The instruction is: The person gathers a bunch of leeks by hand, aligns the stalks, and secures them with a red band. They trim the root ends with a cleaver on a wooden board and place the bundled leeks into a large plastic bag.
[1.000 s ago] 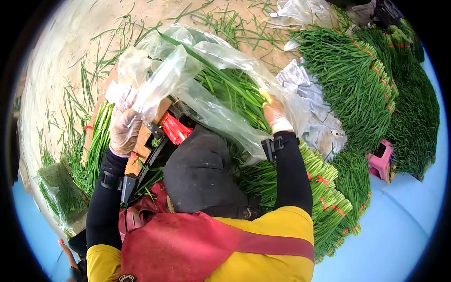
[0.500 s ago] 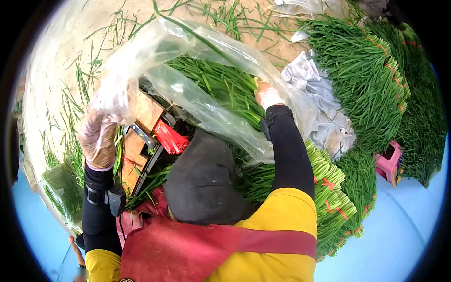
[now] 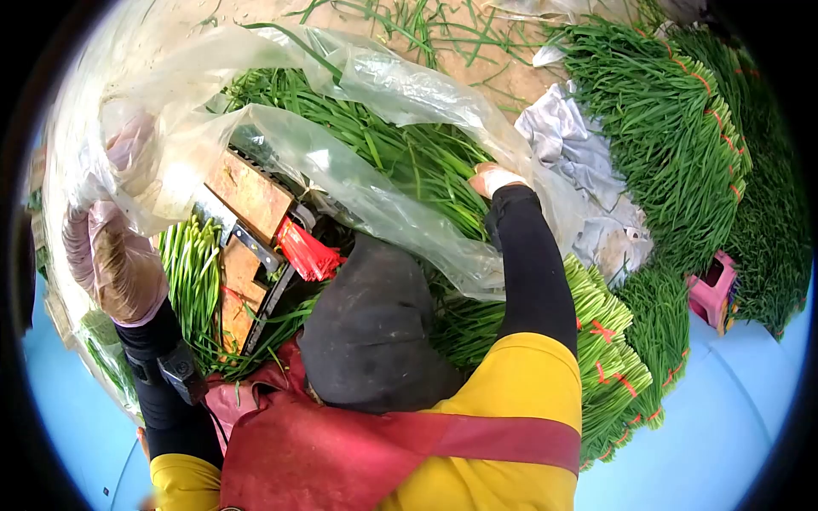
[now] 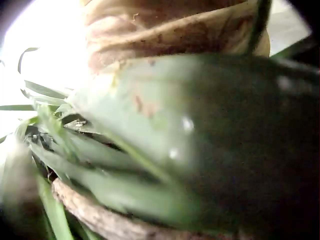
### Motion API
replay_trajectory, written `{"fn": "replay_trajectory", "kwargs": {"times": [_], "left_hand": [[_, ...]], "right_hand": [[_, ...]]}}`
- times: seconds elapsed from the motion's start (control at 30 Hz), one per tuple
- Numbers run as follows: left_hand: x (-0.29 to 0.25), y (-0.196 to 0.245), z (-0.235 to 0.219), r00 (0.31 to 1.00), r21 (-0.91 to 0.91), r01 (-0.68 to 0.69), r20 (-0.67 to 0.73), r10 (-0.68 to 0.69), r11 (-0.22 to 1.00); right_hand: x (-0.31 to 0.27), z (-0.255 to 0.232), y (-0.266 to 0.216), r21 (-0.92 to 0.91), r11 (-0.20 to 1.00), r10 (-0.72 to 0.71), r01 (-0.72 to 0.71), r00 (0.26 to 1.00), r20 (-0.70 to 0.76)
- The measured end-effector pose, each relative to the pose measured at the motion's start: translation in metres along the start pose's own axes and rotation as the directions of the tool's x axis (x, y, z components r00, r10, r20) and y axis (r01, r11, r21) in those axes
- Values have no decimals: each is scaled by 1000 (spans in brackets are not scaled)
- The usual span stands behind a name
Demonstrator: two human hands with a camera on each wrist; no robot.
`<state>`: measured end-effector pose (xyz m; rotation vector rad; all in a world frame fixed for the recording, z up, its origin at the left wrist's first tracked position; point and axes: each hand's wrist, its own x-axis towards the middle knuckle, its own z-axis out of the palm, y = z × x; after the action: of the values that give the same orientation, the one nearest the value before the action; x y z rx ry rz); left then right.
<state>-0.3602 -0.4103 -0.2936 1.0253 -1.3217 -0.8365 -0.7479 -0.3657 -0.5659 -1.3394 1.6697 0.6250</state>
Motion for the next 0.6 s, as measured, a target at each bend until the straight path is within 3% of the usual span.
{"fn": "replay_trajectory", "kwargs": {"times": [0.17,0.23,0.27,0.4,0.47,0.5,0.57,0.6], "left_hand": [[-2,1,0,999,12,41,-28,-41,999],[-2,-3,-1,1000,-14,-18,-15,18,1000],[-4,-4,-4,1000,-11,-20,-15,20,1000],[-5,-3,-8,999,38,24,-26,-23,999],[-4,1,-1,999,39,37,-37,-35,999],[-3,3,3,1000,14,-6,-21,7,1000],[-2,6,3,999,-9,-44,-8,44,999],[-2,7,3,999,8,-26,-36,27,1000]], "right_hand": [[11,16,15,-91,992,-89,87,996,-19],[20,28,25,77,996,-38,42,998,-57],[17,21,21,32,999,-33,32,999,28],[1,7,11,94,996,-10,9,1000,9],[15,5,20,-49,990,-120,131,978,173],[28,11,28,-51,989,-125,136,977,171],[48,28,42,-265,907,-279,328,938,206],[50,34,44,-202,943,-227,265,955,191]]}}
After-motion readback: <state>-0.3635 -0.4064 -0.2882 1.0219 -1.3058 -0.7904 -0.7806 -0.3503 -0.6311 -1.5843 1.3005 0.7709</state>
